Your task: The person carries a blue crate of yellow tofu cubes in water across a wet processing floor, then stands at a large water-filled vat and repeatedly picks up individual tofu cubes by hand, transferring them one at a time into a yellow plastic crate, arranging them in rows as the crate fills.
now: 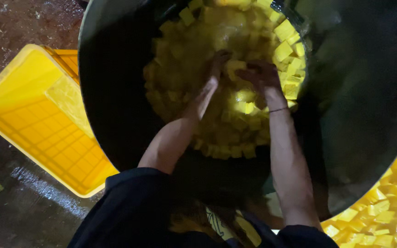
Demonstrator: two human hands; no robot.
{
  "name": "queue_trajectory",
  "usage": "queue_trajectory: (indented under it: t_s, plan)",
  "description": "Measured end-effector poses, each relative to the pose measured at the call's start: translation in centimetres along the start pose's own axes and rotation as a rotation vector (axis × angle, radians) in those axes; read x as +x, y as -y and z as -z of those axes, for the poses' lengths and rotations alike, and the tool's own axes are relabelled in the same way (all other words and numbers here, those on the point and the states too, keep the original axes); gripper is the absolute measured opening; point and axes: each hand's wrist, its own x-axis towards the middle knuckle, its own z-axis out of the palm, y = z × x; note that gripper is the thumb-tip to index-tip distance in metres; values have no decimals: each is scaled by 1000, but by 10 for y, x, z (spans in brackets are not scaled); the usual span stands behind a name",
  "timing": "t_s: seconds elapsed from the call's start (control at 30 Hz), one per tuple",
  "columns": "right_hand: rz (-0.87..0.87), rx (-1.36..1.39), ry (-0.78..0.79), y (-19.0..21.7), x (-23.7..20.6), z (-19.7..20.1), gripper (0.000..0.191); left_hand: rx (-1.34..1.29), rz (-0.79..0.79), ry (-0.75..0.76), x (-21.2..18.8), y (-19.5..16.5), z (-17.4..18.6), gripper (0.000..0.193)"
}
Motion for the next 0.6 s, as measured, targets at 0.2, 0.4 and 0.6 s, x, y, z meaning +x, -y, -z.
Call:
queue_trajectory:
  t_s: [0.2,0.4,0.6]
  plan:
    - [305,-52,-153,13,-4,-26,35,-356,76,48,-15,13,-36,32]
    - [147,101,-13,10,3,-26,44,-548,42,69,-39,10,-48,36]
    - [74,-515,-89,-50,-10,-57,48,-606,-56,145,-41,-52,-40,39]
